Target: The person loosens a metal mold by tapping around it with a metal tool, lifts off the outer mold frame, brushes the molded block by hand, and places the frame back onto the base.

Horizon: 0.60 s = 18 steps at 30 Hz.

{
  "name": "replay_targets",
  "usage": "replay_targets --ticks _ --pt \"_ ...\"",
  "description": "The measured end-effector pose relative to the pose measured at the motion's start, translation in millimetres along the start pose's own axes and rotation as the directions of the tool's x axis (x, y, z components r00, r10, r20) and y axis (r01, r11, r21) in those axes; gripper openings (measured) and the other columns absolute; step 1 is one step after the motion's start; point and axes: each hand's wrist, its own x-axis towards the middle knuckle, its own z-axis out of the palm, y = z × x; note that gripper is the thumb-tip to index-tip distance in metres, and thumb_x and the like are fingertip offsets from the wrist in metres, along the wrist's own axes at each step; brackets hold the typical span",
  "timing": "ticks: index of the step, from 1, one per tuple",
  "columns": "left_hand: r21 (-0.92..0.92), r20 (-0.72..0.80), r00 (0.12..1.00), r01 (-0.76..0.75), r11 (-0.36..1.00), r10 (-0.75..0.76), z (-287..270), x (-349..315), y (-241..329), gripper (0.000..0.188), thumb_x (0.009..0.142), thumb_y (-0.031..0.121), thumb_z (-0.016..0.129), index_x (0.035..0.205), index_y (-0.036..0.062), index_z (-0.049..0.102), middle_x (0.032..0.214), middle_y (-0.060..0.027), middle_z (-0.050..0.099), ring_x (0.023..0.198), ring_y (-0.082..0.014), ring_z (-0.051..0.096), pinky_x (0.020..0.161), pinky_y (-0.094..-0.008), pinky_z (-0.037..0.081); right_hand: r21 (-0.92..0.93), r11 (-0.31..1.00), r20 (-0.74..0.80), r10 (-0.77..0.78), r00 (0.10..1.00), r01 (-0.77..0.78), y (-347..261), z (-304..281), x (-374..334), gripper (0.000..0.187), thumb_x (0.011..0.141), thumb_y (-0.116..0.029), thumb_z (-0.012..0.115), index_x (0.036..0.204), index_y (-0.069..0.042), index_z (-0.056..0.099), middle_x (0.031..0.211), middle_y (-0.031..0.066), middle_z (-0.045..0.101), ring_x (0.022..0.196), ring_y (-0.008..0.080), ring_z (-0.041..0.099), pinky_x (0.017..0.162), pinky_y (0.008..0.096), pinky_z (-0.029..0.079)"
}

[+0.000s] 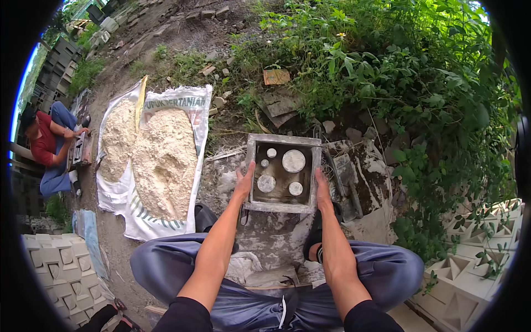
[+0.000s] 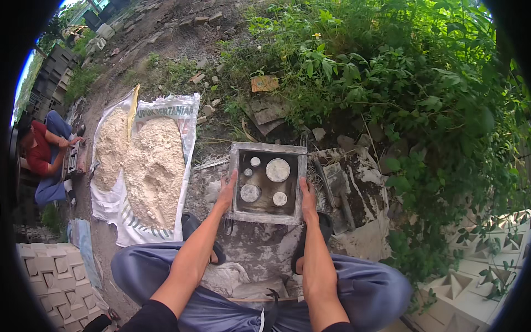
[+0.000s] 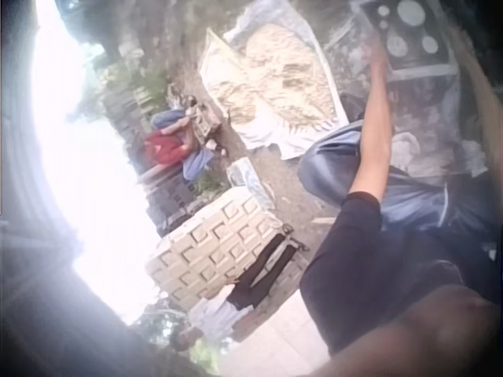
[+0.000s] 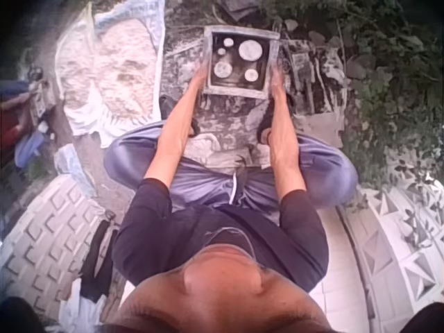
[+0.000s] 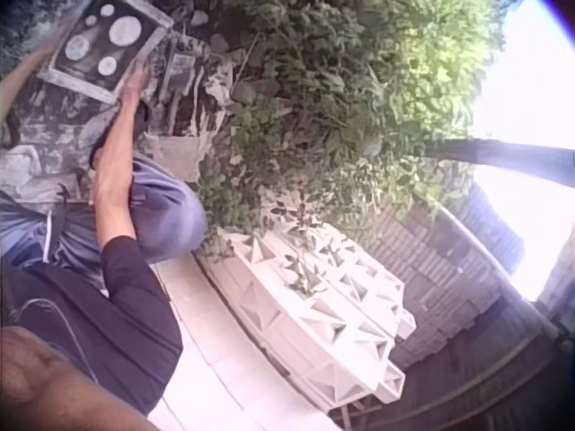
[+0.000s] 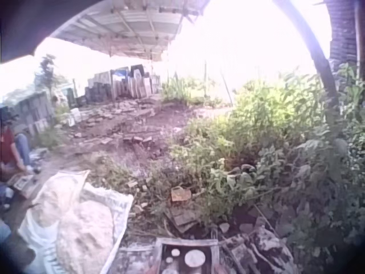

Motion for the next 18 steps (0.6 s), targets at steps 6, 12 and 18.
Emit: replay_targets --ticks 6,12,18 --pt "-0.190 0.324 0.944 0.009 0.982 0.054 -20 40 -44 0.097 0.082 0.072 0.043 0.141 -0.0048 0.030 0.146 -0.0182 0.030 0.134 -0.0275 0.029 0.110 -0.0332 0.020 -0.052 0.996 0.169 0.083 0.982 -0.075 3 9 18 0.078 0.089 -0.055 0.047 0.142 0.000 0.030 0.148 0.0118 0.029 0.137 0.0217 0.025 0.111 0.0322 0.017" --pt "-0.118 0.348 0.935 -0.021 0.993 0.062 -23 26 -27 0.094 0.085 0.072 0.034 0.142 -0.0025 0.026 0.145 -0.0164 0.033 0.134 -0.0265 0.028 0.110 -0.0335 0.020 0.087 0.994 0.159 0.045 0.986 -0.060 0 18 11 0.072 0.092 -0.054 0.040 0.140 -0.001 0.035 0.142 0.0117 0.039 0.131 0.0234 0.035 0.108 0.0327 0.023" --pt "-0.360 0.476 0.872 0.310 0.880 -0.112 -34 54 -39 0.104 0.079 0.082 0.022 0.145 0.0009 0.020 0.145 -0.0149 0.033 0.133 -0.0285 0.030 0.109 -0.0353 0.024 -0.075 0.963 -0.092 0.252 0.963 -0.259 -11 25 21 0.067 0.094 -0.055 0.033 0.135 -0.003 0.043 0.131 0.0120 0.052 0.118 0.0252 0.048 0.100 0.0349 0.034"
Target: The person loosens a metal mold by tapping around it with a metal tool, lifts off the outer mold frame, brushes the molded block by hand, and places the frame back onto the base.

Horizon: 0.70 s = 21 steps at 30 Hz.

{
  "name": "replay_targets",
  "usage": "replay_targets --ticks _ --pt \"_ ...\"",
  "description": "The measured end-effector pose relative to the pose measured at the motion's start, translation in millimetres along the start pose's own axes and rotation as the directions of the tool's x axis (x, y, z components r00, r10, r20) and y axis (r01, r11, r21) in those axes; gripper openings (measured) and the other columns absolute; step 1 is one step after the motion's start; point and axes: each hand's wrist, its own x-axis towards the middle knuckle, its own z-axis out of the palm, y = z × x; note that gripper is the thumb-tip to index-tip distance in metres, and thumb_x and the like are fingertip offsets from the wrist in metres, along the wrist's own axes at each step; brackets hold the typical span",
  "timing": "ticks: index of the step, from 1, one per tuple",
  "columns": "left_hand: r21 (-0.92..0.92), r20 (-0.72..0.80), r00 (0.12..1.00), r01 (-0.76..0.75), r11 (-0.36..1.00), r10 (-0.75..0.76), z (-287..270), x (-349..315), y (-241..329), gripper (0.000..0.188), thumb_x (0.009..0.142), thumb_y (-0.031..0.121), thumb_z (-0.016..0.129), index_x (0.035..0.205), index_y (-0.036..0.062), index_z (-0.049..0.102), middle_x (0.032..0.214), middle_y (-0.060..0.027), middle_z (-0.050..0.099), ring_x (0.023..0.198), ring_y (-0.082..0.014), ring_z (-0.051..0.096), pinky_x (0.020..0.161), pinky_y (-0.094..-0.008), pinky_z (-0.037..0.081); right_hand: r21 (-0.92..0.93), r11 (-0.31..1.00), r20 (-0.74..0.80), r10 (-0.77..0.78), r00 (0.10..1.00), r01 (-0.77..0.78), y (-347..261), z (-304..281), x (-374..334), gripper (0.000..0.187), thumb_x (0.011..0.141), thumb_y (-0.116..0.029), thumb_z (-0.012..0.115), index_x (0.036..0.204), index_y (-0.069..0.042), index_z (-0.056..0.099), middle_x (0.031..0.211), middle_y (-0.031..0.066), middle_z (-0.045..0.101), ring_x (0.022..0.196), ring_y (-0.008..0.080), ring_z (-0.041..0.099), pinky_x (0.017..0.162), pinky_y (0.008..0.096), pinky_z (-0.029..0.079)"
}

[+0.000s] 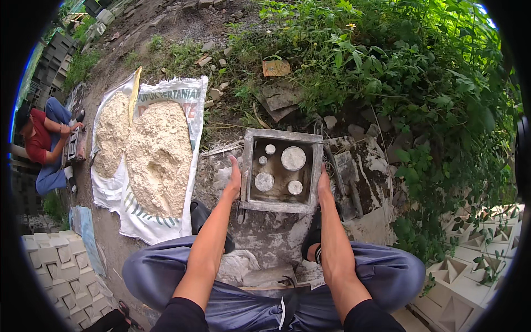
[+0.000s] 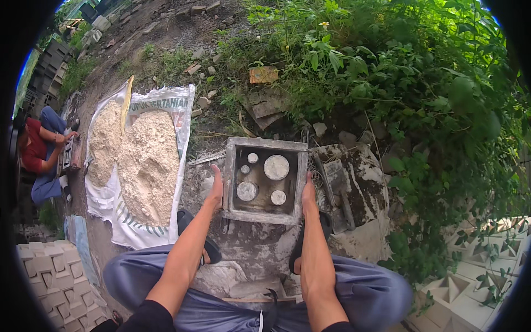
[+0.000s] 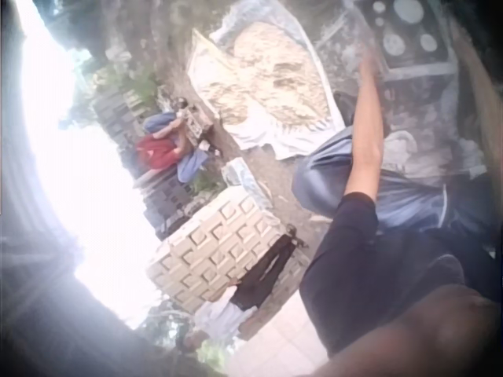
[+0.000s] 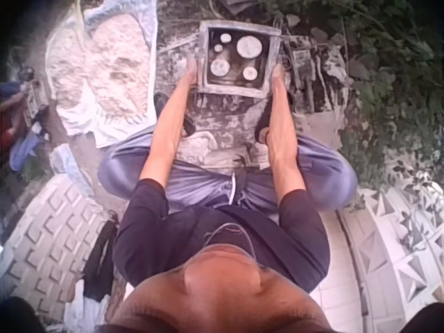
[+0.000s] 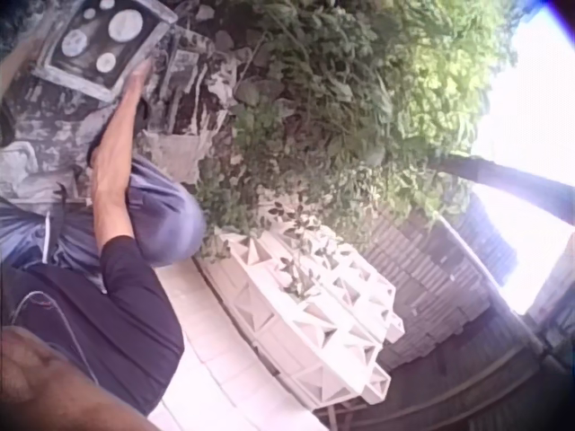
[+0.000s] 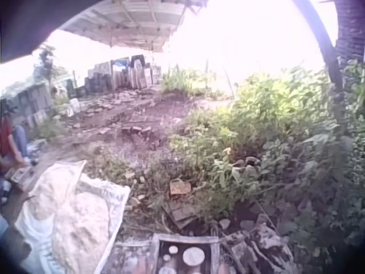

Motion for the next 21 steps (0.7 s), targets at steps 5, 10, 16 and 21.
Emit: replay_targets --ticks 5,10,16,21 --pt "0.042 -0.007 0.998 0.063 0.997 -0.063 25 7 -10 0.106 0.075 0.085 0.019 0.147 0.0067 0.020 0.145 -0.0147 0.033 0.130 -0.0317 0.034 0.107 -0.0414 0.029 0.099 0.995 0.075 -0.012 0.997 0.004 12 -21 10 0.063 0.095 -0.052 0.030 0.136 -0.005 0.043 0.130 0.0117 0.053 0.117 0.0256 0.049 0.100 0.0343 0.034" --pt "0.120 -0.148 0.989 0.030 0.992 -0.012 -36 40 -39 0.090 0.083 0.075 0.031 0.140 0.0056 0.036 0.137 -0.0137 0.044 0.121 -0.0276 0.044 0.098 -0.0403 0.039 0.042 0.988 0.083 0.142 0.986 -0.146 -21 16 -27 0.055 0.095 -0.044 0.030 0.128 -0.006 0.052 0.122 0.0138 0.058 0.108 0.0268 0.056 0.093 0.0346 0.041" --pt "-0.076 -0.144 0.990 -0.021 0.997 0.010 -4 14 -79 0.063 0.093 0.055 0.039 0.134 0.0076 0.042 0.121 -0.0093 0.055 0.106 -0.0209 0.053 0.087 -0.0389 0.047 0.147 0.974 0.103 0.156 0.982 -0.170 -21 -19 -21 0.051 0.095 -0.040 0.031 0.122 -0.005 0.055 0.114 0.0117 0.063 0.098 0.0254 0.061 0.089 0.0356 0.045" --pt "-0.002 -0.174 0.970 -0.172 0.985 0.169 -11 -4 -88 0.063 0.094 0.052 0.042 0.136 0.0059 0.042 0.124 -0.0090 0.053 0.111 -0.0234 0.049 0.093 -0.0348 0.041 0.104 0.984 0.165 0.125 0.978 -0.144 -12 -13 -18 0.048 0.095 -0.036 0.032 0.122 -0.005 0.056 0.115 0.0108 0.063 0.099 0.0238 0.061 0.089 0.0351 0.045"
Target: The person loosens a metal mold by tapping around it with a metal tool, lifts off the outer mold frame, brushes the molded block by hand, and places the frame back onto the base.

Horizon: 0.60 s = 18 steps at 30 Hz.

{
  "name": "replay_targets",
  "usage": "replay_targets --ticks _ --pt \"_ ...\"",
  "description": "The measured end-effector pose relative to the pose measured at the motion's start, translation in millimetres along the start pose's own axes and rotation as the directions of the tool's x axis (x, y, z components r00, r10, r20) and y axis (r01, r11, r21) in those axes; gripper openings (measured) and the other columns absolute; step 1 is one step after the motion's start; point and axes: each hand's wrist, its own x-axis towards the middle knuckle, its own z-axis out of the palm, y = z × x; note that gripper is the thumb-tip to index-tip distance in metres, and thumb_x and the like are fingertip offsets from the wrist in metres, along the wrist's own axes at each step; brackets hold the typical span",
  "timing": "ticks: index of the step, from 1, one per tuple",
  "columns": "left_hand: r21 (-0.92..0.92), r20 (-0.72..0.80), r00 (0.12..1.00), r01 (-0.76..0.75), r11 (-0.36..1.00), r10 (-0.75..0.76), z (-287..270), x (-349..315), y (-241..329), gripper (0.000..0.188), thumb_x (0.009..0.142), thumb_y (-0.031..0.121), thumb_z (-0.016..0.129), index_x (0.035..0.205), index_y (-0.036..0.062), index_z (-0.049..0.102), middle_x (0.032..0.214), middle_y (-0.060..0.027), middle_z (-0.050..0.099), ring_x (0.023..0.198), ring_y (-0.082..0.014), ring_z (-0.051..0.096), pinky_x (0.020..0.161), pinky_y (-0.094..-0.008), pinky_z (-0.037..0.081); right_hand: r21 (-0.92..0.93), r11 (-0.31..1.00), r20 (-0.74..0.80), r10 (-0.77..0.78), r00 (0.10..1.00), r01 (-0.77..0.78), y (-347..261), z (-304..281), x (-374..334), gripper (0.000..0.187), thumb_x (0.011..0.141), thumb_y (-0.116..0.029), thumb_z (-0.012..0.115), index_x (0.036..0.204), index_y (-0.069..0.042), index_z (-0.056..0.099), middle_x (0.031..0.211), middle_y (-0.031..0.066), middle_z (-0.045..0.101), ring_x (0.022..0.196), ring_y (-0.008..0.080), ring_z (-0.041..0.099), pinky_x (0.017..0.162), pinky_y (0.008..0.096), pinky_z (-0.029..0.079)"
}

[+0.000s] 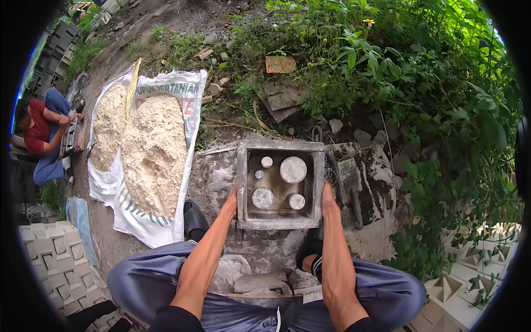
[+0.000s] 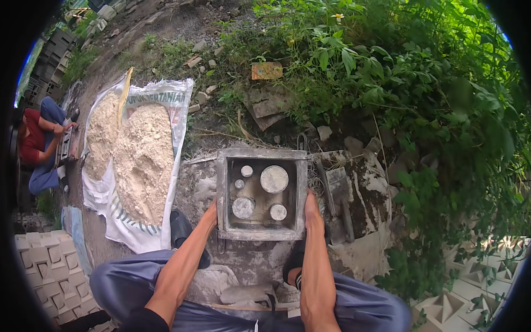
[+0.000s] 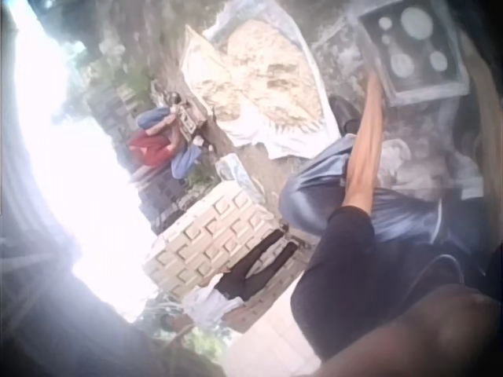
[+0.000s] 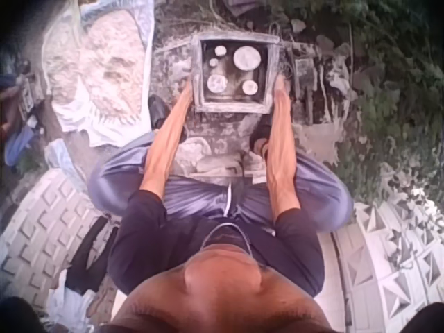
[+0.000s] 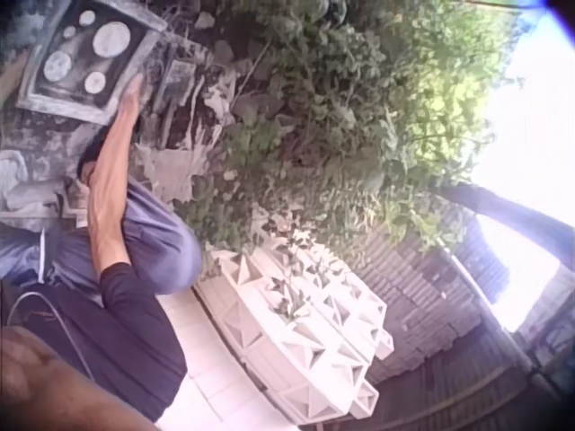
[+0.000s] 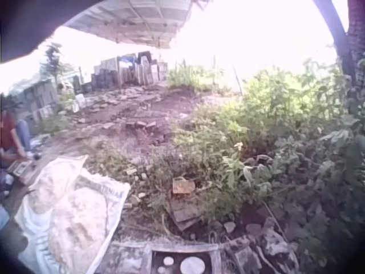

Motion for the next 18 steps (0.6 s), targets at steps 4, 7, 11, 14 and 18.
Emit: replay_targets --ticks 4,7,11,14,18 --pt "-0.113 0.034 0.997 0.079 0.990 -0.076 -16 -1 -8 0.055 0.096 0.043 0.044 0.135 0.0046 0.043 0.124 -0.0091 0.052 0.113 -0.0209 0.048 0.096 -0.0333 0.038 0.007 0.998 -0.007 0.061 0.998 -0.061 2 13 -3 0.045 0.094 -0.034 0.033 0.116 -0.005 0.059 0.108 0.0103 0.065 0.094 0.0220 0.062 0.085 0.0338 0.047" --pt "-0.092 0.080 0.996 0.044 0.995 -0.037 -22 -4 -9 0.053 0.097 0.041 0.044 0.135 0.0041 0.044 0.125 -0.0091 0.052 0.113 -0.0205 0.048 0.096 -0.0329 0.038 0.000 1.000 0.035 0.030 0.999 -0.030 6 12 -3 0.041 0.093 -0.033 0.034 0.107 -0.007 0.062 0.097 0.0074 0.068 0.083 0.0193 0.064 0.078 0.0312 0.049" --pt "-0.077 0.134 0.989 -0.047 0.996 0.057 -32 -11 -9 0.050 0.097 0.038 0.043 0.134 0.0034 0.045 0.125 -0.0092 0.052 0.114 -0.0199 0.048 0.097 -0.0325 0.037 0.105 0.992 0.103 -0.085 0.991 0.074 13 19 -7 0.046 0.094 -0.034 0.032 0.116 -0.003 0.058 0.108 0.0100 0.065 0.096 0.0221 0.062 0.087 0.0333 0.048" --pt "-0.088 0.144 0.976 -0.150 0.985 0.162 -41 -22 -11 0.048 0.098 0.036 0.043 0.133 0.0029 0.046 0.126 -0.0092 0.052 0.114 -0.0194 0.048 0.098 -0.0322 0.036 0.009 0.991 0.150 -0.130 0.980 0.130 9 32 -14 0.046 0.095 -0.034 0.032 0.117 -0.003 0.057 0.110 0.0103 0.064 0.097 0.0224 0.062 0.089 0.0338 0.047" --pt "-0.130 0.046 0.920 -0.381 0.916 0.389 -44 -46 -3 0.040 0.098 0.025 0.045 0.127 -0.0014 0.051 0.123 -0.0118 0.054 0.113 -0.0197 0.050 0.096 -0.0295 0.036 -0.092 0.975 0.176 -0.182 0.967 0.201 7 52 -22 0.046 0.095 -0.033 0.030 0.120 -0.003 0.055 0.111 0.0105 0.063 0.099 0.0227 0.061 0.090 0.0345 0.047"
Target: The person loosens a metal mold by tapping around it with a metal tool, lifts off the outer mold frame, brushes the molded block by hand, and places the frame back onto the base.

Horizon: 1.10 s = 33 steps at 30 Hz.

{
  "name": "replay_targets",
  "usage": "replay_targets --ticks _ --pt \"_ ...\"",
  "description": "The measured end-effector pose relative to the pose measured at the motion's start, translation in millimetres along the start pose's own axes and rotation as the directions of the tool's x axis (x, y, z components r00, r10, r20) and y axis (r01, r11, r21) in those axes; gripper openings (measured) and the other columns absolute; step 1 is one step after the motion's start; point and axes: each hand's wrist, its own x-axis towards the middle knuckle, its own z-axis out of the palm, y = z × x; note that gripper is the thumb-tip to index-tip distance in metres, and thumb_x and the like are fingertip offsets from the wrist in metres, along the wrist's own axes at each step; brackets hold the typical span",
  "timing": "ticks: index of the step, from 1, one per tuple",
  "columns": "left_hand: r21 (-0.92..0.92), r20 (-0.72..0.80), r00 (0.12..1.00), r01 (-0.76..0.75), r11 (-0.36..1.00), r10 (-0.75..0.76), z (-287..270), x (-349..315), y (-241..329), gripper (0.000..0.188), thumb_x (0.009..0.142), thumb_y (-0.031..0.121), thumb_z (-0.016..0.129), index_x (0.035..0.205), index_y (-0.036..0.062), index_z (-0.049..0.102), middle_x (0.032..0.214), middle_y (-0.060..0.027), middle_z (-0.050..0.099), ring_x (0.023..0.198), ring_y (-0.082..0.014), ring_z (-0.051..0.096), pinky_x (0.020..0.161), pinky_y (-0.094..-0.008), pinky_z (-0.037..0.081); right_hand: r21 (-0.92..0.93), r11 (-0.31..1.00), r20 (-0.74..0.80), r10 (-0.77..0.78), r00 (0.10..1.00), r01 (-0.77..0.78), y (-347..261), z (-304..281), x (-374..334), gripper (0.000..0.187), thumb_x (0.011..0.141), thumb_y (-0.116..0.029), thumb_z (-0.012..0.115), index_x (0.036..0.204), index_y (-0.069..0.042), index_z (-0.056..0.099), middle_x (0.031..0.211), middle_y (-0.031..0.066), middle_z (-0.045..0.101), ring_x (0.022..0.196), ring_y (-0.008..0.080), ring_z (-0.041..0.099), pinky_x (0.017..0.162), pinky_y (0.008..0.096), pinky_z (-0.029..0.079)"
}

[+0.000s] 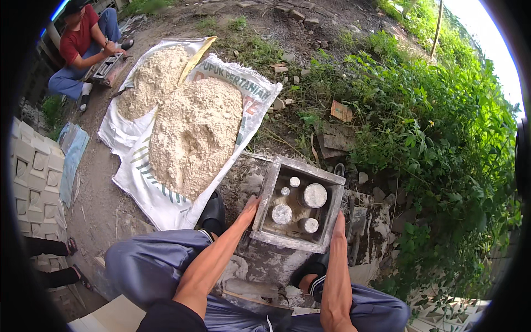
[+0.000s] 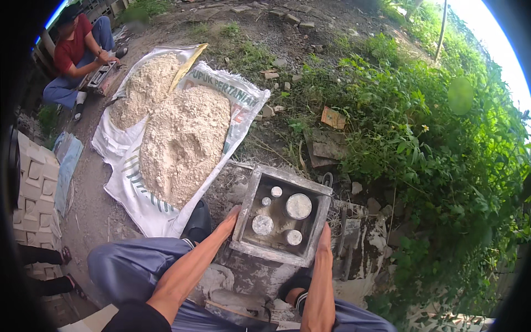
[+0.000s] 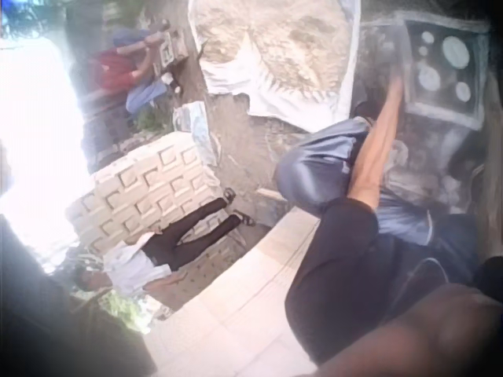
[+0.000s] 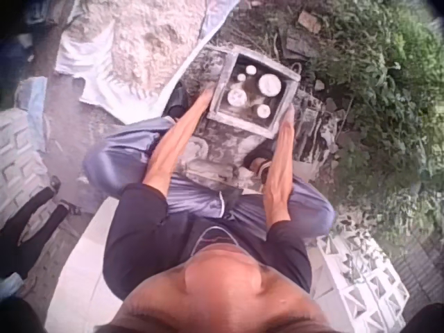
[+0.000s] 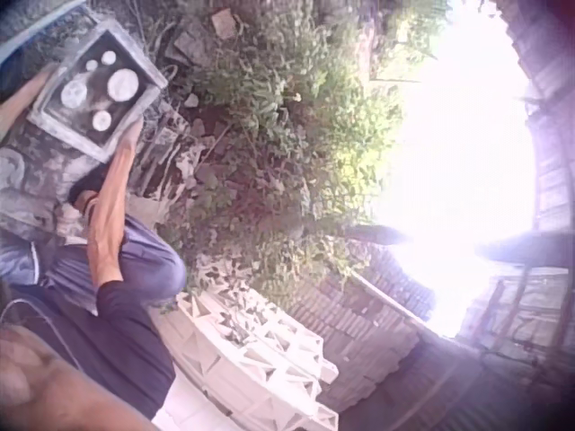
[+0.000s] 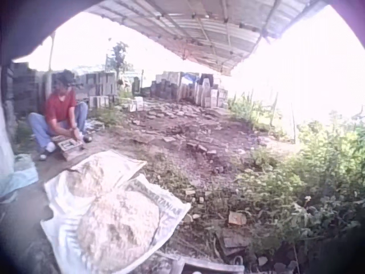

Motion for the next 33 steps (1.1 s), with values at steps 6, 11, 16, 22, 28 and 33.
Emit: replay_targets --ticks 6,11,16,22,28,33 --pt "0.485 0.055 0.926 -0.351 0.801 0.373 -45 -10 48 0.033 0.093 0.020 0.046 0.125 0.0229 0.048 0.071 -0.0215 0.055 0.063 -0.0332 0.056 0.056 -0.0445 0.040 -0.109 0.994 0.098 0.026 0.995 -0.015 -27 101 -49 0.044 0.094 -0.028 0.031 0.119 -0.003 0.056 0.111 0.0113 0.064 0.097 0.0255 0.063 0.089 0.0370 0.048" --pt "0.822 -0.017 0.799 -0.331 0.463 0.601 -60 -49 106 0.039 0.093 0.020 0.045 0.132 0.0167 0.038 0.082 -0.0250 0.060 0.076 -0.0360 0.062 0.064 -0.0430 0.045 -0.054 0.996 0.260 -0.056 0.964 0.072 -17 150 -48 0.046 0.094 -0.029 0.030 0.123 -0.003 0.055 0.116 0.0111 0.062 0.101 0.0258 0.062 0.091 0.0350 0.048" --pt "0.033 -0.189 0.954 -0.232 0.972 0.234 -124 -92 129 0.035 0.099 0.024 0.040 0.118 -0.0012 0.055 0.106 -0.0085 0.060 0.098 -0.0162 0.056 0.083 -0.0281 0.044 -0.215 0.976 0.257 0.102 0.961 -0.047 14 199 -13 0.052 0.095 -0.039 0.029 0.125 -0.005 0.054 0.120 0.0087 0.060 0.107 0.0226 0.057 0.097 0.0345 0.040" --pt "-0.104 -0.562 0.826 -0.021 0.994 -0.041 -265 -156 119 0.047 0.093 0.040 0.048 0.122 0.0035 0.053 0.109 -0.0102 0.061 0.098 -0.0205 0.059 0.085 -0.0347 0.049 -0.368 0.916 0.569 0.358 0.740 -0.161 36 321 -25 0.051 0.092 -0.038 0.030 0.119 -0.003 0.057 0.113 0.0125 0.063 0.097 0.0240 0.060 0.091 0.0332 0.043" --pt "-0.306 -0.586 0.803 -0.093 0.948 -0.111 -244 -164 138 0.044 0.094 0.036 0.046 0.124 0.0048 0.051 0.112 -0.0111 0.061 0.096 -0.0232 0.062 0.082 -0.0383 0.053 -0.612 0.783 0.408 0.427 0.807 -0.106 67 362 -35 0.061 0.092 -0.043 0.031 0.130 0.001 0.047 0.129 0.0152 0.052 0.114 0.0260 0.050 0.100 0.0353 0.033" --pt "-0.362 -0.616 0.772 -0.097 0.927 -0.160 -281 -153 122 0.043 0.094 0.035 0.047 0.123 0.0048 0.052 0.112 -0.0112 0.061 0.094 -0.0231 0.062 0.082 -0.0383 0.053 -0.685 0.729 0.443 0.396 0.804 0.019 141 391 19 0.057 0.093 -0.038 0.029 0.127 0.003 0.049 0.124 0.0164 0.055 0.108 0.0262 0.053 0.098 0.0338 0.036"
